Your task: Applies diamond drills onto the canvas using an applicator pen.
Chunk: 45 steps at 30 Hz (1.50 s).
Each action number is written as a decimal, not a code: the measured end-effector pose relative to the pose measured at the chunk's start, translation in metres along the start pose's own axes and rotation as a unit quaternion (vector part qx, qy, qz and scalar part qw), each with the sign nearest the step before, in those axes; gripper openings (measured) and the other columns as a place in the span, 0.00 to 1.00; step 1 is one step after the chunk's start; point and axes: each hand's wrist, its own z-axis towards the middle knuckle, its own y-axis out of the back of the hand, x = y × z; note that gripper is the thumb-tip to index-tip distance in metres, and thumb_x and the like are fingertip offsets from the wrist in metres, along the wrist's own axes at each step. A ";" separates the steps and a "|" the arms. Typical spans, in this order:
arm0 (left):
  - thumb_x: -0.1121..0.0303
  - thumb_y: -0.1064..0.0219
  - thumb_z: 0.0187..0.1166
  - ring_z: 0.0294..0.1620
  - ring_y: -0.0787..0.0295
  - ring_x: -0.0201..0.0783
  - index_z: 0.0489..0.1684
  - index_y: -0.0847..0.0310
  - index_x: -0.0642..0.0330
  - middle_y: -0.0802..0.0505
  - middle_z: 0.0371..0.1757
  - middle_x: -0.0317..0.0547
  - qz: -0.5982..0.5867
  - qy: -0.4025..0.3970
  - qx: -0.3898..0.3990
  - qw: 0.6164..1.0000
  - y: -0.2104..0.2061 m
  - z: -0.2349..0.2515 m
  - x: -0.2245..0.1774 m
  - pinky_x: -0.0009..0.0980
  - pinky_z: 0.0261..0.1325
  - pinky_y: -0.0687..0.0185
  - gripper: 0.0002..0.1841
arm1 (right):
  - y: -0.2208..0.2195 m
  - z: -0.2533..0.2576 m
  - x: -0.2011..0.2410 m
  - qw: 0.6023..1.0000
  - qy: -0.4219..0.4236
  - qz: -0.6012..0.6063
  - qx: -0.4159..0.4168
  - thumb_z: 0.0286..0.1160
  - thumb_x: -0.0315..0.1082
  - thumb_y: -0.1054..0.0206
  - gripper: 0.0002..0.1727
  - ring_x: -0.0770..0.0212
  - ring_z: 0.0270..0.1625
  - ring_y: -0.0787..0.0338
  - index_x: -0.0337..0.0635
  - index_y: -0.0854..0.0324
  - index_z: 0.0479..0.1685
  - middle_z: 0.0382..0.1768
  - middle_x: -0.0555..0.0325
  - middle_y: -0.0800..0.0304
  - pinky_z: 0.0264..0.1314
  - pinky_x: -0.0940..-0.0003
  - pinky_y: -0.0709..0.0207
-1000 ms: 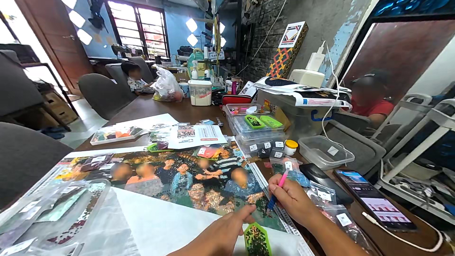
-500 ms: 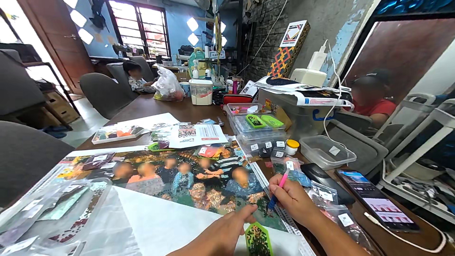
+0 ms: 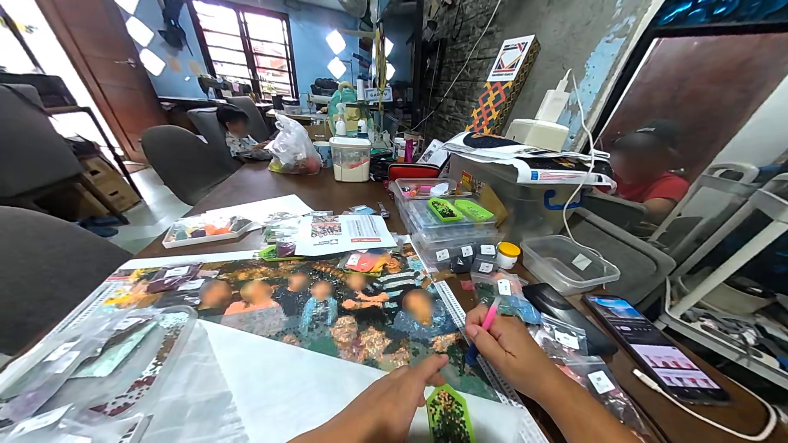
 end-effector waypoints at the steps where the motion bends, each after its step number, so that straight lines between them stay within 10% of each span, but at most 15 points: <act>1: 0.59 0.11 0.52 0.57 0.14 0.55 0.88 0.48 0.74 0.14 0.69 0.65 -0.002 0.004 0.002 1.000 0.000 0.000 -0.001 0.49 0.62 0.19 0.60 | 0.001 0.000 0.001 1.000 0.004 -0.022 0.005 0.89 0.45 0.50 0.20 0.77 0.22 0.27 0.41 0.19 0.39 0.20 0.65 0.26 0.27 0.80 0.32; 45: 0.58 0.12 0.53 0.58 0.13 0.57 0.86 0.45 0.75 0.13 0.68 0.67 0.006 -0.007 -0.002 1.000 0.000 0.000 -0.002 0.51 0.62 0.19 0.58 | 0.001 -0.003 0.013 0.997 -0.073 0.003 -0.010 0.86 0.43 0.46 0.17 0.81 0.21 0.23 0.45 0.18 0.34 0.18 0.70 0.23 0.26 0.83 0.29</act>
